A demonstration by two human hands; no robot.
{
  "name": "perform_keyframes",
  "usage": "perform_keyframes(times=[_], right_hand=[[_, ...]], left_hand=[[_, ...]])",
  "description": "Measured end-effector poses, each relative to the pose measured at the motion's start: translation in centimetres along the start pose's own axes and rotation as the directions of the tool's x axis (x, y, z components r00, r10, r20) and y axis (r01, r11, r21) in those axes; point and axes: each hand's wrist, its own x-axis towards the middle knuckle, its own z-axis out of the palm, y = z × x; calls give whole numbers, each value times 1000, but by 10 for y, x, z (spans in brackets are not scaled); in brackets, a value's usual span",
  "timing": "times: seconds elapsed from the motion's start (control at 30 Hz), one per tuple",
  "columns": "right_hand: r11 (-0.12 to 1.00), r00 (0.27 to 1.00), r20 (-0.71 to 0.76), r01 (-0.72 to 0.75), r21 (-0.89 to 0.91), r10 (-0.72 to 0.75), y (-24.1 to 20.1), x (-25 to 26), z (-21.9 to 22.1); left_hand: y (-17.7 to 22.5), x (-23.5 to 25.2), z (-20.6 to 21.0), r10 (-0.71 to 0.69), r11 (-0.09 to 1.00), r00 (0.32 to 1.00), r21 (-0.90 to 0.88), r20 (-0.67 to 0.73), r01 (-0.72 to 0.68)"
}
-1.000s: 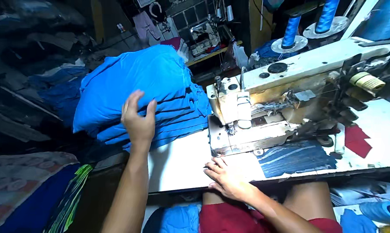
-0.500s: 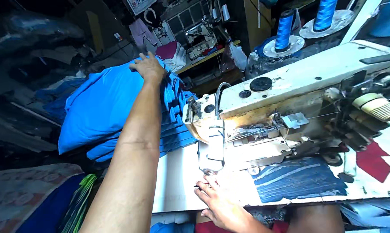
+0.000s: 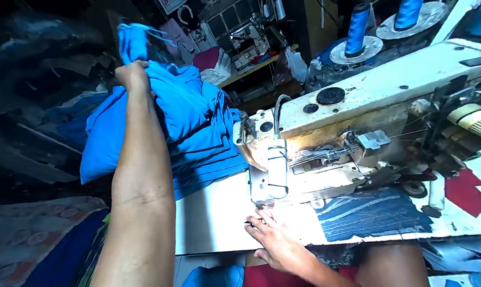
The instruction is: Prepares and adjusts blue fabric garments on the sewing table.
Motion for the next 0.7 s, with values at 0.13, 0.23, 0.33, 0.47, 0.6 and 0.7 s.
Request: perform_keyframes(times=[0.13, 0.23, 0.33, 0.47, 0.6, 0.7], right_hand=[[999, 1000, -1, 2, -48, -2, -2, 1, -1], [996, 1000, -10, 4, -86, -5, -2, 0, 1], [992, 1000, -11, 13, -129, -15, -1, 2, 4], [986, 1000, 15, 7, -164, -4, -1, 3, 4], [972, 1000, 27, 19, -233, -14, -2, 5, 5], [962, 999, 34, 24, -270, -15, -2, 7, 6]], left_hand=[[-32, -25, -52, 27, 875, 967, -462, -252, -145], [-50, -82, -101, 52, 748, 943, -612, -330, -255], [-85, -146, -143, 28, 722, 938, -643, -344, -257], [-142, -212, -160, -49, 716, 958, -679, -283, -164], [-160, -257, -164, 0, 724, 958, -661, -285, -197], [-165, -283, -168, 47, 782, 962, -590, -268, -202]])
